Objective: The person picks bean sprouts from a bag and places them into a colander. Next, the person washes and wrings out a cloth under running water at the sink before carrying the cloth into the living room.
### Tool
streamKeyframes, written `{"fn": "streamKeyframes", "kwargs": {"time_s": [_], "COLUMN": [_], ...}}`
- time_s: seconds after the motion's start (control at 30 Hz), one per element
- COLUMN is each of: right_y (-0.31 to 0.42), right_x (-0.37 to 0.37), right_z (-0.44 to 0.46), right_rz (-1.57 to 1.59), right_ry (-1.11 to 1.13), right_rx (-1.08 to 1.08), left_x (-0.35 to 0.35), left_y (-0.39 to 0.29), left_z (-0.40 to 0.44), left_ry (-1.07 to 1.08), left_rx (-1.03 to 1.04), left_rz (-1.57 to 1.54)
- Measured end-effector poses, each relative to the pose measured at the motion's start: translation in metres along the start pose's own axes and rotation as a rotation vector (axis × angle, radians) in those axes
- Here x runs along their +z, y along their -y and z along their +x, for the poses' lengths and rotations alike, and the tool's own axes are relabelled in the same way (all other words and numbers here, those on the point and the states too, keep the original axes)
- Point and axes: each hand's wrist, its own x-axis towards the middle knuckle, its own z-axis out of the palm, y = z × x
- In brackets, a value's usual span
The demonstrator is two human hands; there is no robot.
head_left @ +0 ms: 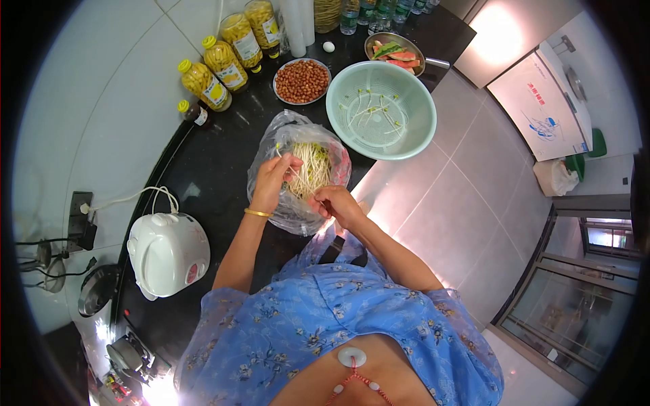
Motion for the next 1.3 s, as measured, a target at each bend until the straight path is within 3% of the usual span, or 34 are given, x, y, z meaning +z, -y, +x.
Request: {"fn": "streamKeyframes", "kwargs": {"time_s": [0.03,0.1,0.23,0.3,0.33,0.4,0.57,0.63,0.73,1.03,1.17,1.3], "right_y": [-0.001,-0.004,-0.004,-0.005,-0.004,-0.001,0.0,0.0,-0.001,-0.003,-0.003,-0.005], "right_x": [-0.001,-0.004,-0.011,-0.014,-0.015,-0.017,-0.028,-0.031,-0.035,-0.035,-0.03,-0.014], "right_z": [0.003,0.007,0.007,0.007,0.006,0.006,0.002,0.0,-0.003,-0.003,0.003,0.014], "right_rz": [0.002,0.253,0.362,0.321,0.323,0.32,0.308,0.305,0.301,0.247,0.209,0.175], "right_ry": [0.001,-0.087,-0.06,-0.015,-0.015,-0.009,0.004,-0.009,-0.001,0.002,0.007,0.007], "right_rx": [-0.001,0.084,0.128,0.052,0.052,0.041,0.001,-0.001,0.003,-0.016,-0.036,-0.033], "left_x": [0.002,0.006,-0.008,-0.019,-0.019,-0.013,0.013,0.023,0.025,0.007,-0.011,-0.014], "left_y": [-0.004,-0.013,-0.012,0.023,0.039,0.064,0.076,0.069,0.073,0.026,0.022,0.035], "left_z": [-0.002,-0.007,0.008,0.029,0.038,0.057,0.083,0.087,0.098,0.062,0.047,0.027], "left_ry": [0.0,0.008,0.0,0.002,0.003,-0.054,-0.144,-0.202,-0.22,-0.223,-0.189,-0.093], "left_rx": [0.0,0.125,0.099,0.006,0.006,0.113,0.228,0.074,0.015,0.029,-0.016,-0.132], "left_rz": [0.003,-0.356,-0.283,0.05,0.052,0.535,0.841,1.117,1.209,0.948,0.984,0.449]}}
